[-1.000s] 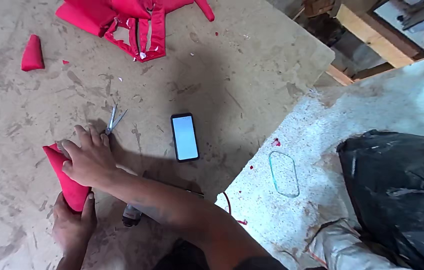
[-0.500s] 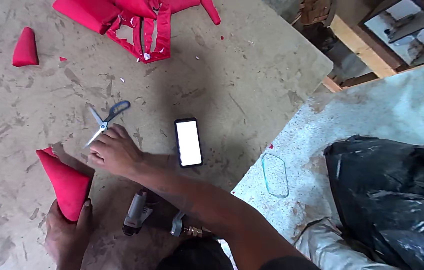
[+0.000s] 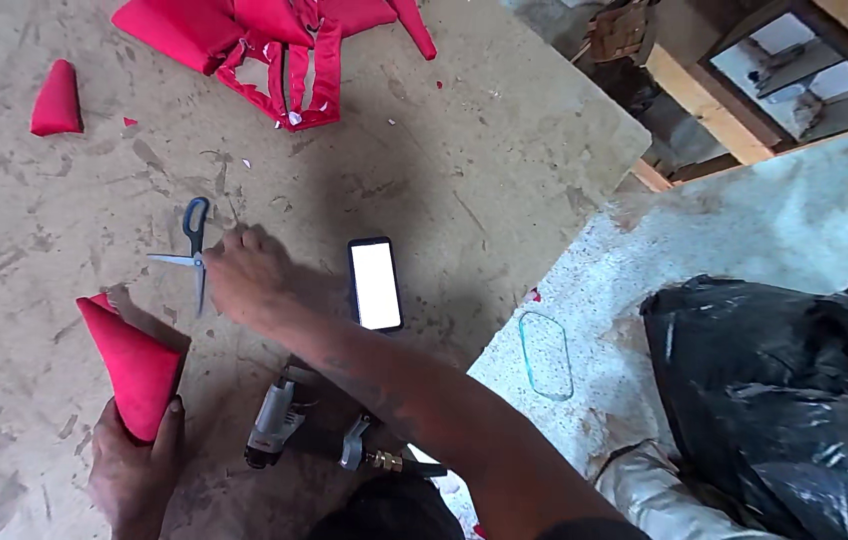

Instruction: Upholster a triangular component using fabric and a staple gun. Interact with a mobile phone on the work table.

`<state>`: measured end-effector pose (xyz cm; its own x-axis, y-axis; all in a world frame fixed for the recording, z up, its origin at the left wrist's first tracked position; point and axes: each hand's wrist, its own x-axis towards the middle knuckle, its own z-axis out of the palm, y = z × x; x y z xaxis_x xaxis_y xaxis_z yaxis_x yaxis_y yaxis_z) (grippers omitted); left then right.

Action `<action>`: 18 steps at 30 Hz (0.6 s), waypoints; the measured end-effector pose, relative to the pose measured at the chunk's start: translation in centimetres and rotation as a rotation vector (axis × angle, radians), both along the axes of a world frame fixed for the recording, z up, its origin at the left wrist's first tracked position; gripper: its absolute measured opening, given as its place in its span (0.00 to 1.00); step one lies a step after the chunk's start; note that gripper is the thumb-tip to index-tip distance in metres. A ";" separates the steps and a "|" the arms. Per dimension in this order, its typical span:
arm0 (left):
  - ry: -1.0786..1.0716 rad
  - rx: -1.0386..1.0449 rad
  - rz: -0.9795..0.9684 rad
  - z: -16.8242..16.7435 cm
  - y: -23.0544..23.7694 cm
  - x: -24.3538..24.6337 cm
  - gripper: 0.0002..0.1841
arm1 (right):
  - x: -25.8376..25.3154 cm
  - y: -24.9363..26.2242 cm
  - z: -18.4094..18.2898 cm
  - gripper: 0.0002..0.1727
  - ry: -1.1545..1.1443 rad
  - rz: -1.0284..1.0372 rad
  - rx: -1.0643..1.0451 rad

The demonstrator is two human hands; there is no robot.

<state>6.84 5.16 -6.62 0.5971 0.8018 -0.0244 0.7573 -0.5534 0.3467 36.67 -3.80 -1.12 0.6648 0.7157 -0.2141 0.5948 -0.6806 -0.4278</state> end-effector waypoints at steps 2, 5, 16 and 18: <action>0.005 0.001 0.005 -0.1 0.0 0.1 0.50 | -1.0 0.8 -1.1 0.31 -0.019 -0.057 0.069; 0.021 -0.003 0.015 -0.2 0.1 -0.1 0.49 | -0.8 2.2 -2.6 0.51 -0.060 -0.038 0.064; 0.021 0.010 0.014 -0.5 0.0 -0.2 0.49 | -2.9 -1.7 -1.5 0.33 0.000 -0.041 0.071; 0.023 0.010 0.014 -0.4 0.0 -0.1 0.50 | -3.2 -2.7 -2.3 0.25 0.002 -0.057 0.123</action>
